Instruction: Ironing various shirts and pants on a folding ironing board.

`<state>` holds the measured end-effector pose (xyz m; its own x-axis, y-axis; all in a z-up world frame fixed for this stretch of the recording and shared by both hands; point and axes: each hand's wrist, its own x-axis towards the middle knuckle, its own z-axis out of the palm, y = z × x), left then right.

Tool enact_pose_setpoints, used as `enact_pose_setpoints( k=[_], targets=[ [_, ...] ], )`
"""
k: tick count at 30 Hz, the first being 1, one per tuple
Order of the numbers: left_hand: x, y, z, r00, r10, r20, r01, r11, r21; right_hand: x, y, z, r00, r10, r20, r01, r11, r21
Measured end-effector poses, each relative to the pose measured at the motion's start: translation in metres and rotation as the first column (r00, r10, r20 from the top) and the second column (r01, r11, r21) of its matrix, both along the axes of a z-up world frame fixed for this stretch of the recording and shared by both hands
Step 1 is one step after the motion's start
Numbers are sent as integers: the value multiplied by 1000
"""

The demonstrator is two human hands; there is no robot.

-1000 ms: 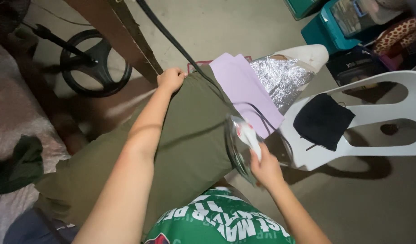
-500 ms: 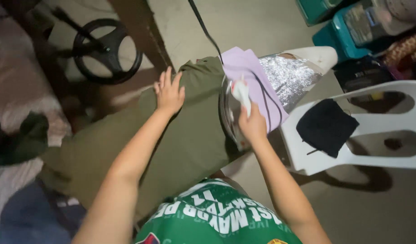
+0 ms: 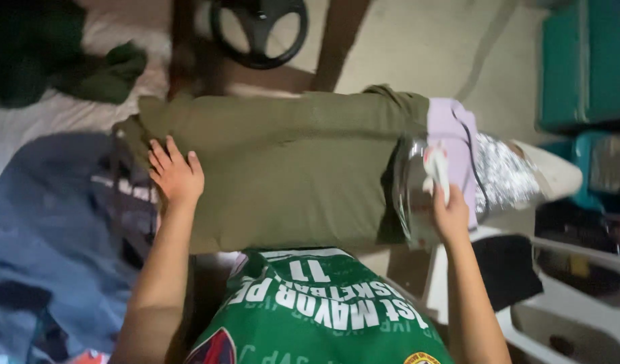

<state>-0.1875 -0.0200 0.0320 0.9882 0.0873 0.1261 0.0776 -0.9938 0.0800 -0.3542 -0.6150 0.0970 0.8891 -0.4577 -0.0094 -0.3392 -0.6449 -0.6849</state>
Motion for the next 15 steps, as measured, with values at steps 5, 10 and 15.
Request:
enact_pose_setpoints(
  k=[5, 10, 15],
  targets=[
    [14, 32, -18, 924, 383, 13, -348, 853, -389, -35, 0, 9, 940, 269, -210, -235, 957, 170],
    [56, 59, -23, 876, 468, -118, -464, 749, -473, 11, 57, 43, 849, 414, -328, -347, 905, 245],
    [74, 87, -28, 921, 385, -61, -336, 707, -622, 77, 144, 49, 739, 545, -396, -487, 838, 246]
  ],
)
